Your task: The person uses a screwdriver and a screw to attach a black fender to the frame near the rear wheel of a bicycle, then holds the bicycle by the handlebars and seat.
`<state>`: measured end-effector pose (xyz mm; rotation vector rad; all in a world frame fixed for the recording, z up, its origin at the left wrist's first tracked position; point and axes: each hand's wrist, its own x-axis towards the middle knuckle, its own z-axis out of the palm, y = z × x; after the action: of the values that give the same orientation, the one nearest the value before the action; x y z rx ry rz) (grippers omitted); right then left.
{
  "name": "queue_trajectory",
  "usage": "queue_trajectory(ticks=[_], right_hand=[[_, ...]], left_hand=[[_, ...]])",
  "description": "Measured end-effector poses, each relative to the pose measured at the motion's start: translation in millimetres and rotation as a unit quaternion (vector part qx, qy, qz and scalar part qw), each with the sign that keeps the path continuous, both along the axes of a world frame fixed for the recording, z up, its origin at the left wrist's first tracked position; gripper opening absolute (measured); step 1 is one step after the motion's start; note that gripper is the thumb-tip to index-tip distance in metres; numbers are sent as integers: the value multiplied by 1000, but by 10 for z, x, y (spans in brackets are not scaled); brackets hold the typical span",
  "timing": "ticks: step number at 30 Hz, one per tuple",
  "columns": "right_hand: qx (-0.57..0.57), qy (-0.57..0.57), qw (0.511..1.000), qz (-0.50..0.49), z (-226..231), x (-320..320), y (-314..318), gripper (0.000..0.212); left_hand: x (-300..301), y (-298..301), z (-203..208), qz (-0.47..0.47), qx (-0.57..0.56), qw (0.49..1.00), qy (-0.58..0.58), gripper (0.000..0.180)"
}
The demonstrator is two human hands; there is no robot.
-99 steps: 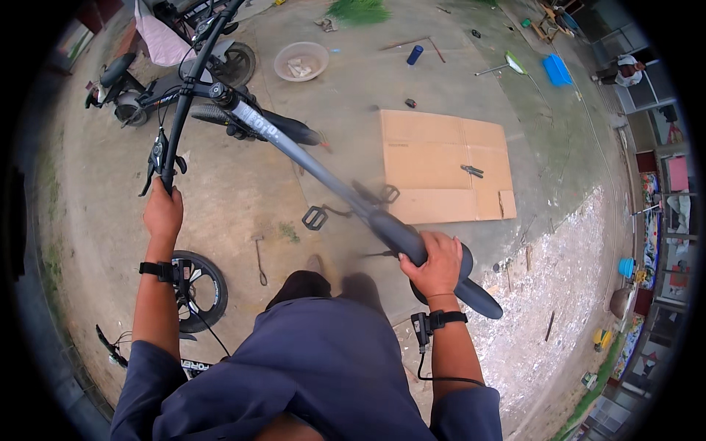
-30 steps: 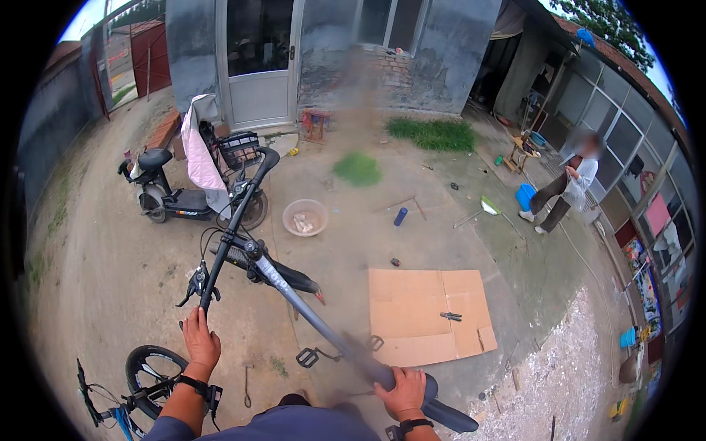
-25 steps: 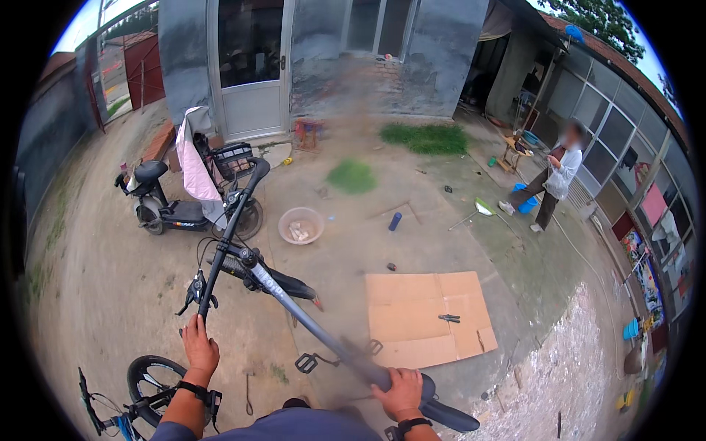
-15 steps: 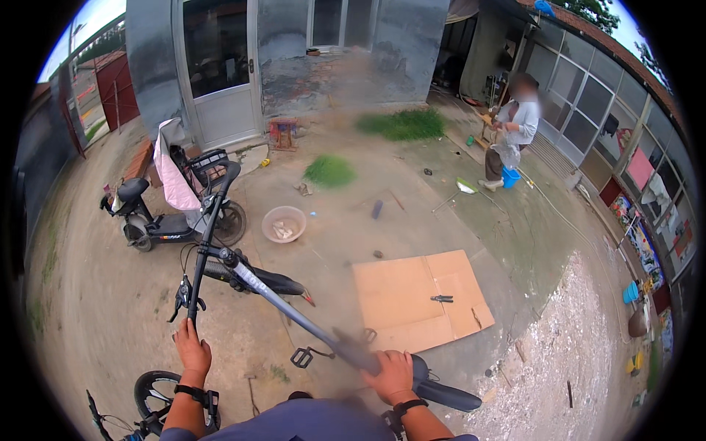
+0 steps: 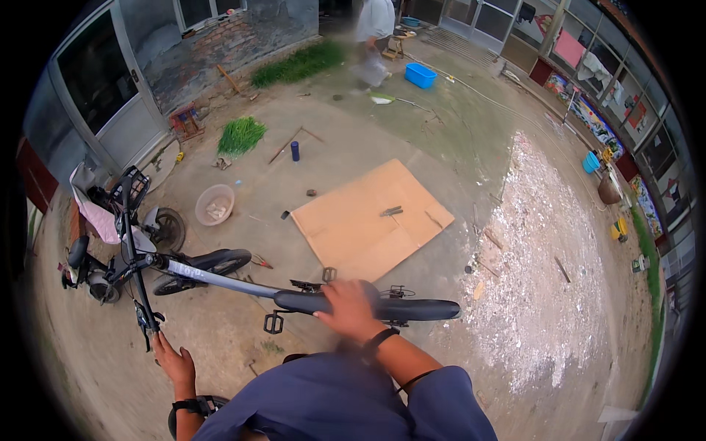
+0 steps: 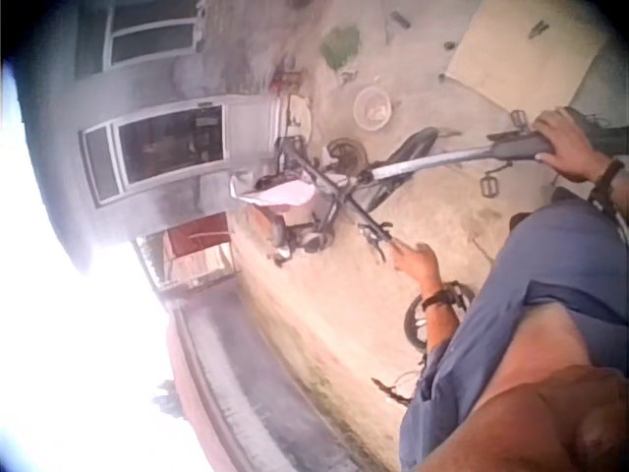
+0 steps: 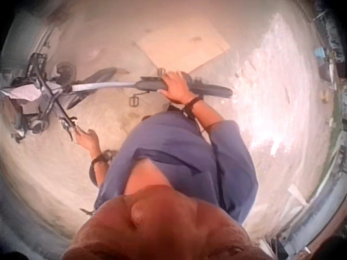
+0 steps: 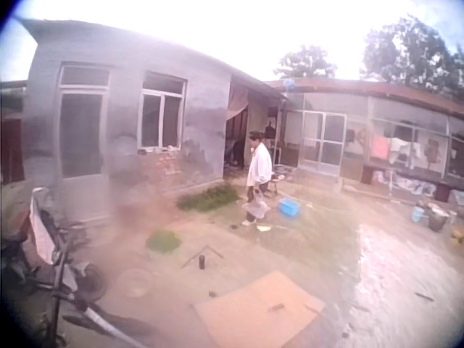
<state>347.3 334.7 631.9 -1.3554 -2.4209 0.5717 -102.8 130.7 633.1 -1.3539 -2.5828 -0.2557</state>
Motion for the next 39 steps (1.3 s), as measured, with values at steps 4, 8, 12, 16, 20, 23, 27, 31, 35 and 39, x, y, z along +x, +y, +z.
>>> queue_trajectory(ticks=[4,8,12,16,20,23,27,31,35,39], right_hand=[[-60,-32,997,-29,-80,329,64,58],[-11,-23,998,-57,-129,626,53,61],[11,-31,996,-84,-239,783,-18,65],[-48,-24,995,-88,-197,732,-11,66],[-36,-37,994,-100,-268,615,-86,68],[-21,-55,992,-113,-247,529,-113,68],[-10,-55,991,-126,-263,358,-188,67],[-5,-54,988,-142,-308,193,-266,67],[6,-45,987,-151,-354,114,-376,68],[20,-35,986,-163,-304,176,-495,70]], left_hand=[[418,201,-42,-43,-8,999,-22,79],[669,310,-136,-57,-27,998,-25,78],[584,281,-288,-13,-107,994,1,73],[720,313,-281,-55,-87,995,-12,62],[765,330,-314,-78,-76,994,-20,54],[696,343,-330,-100,-62,993,-30,53],[554,292,-219,-103,-64,992,-43,52],[404,232,-179,-111,-58,990,-66,52],[304,148,-182,-124,-50,988,-79,53],[364,85,-185,-135,-51,986,-85,54]])
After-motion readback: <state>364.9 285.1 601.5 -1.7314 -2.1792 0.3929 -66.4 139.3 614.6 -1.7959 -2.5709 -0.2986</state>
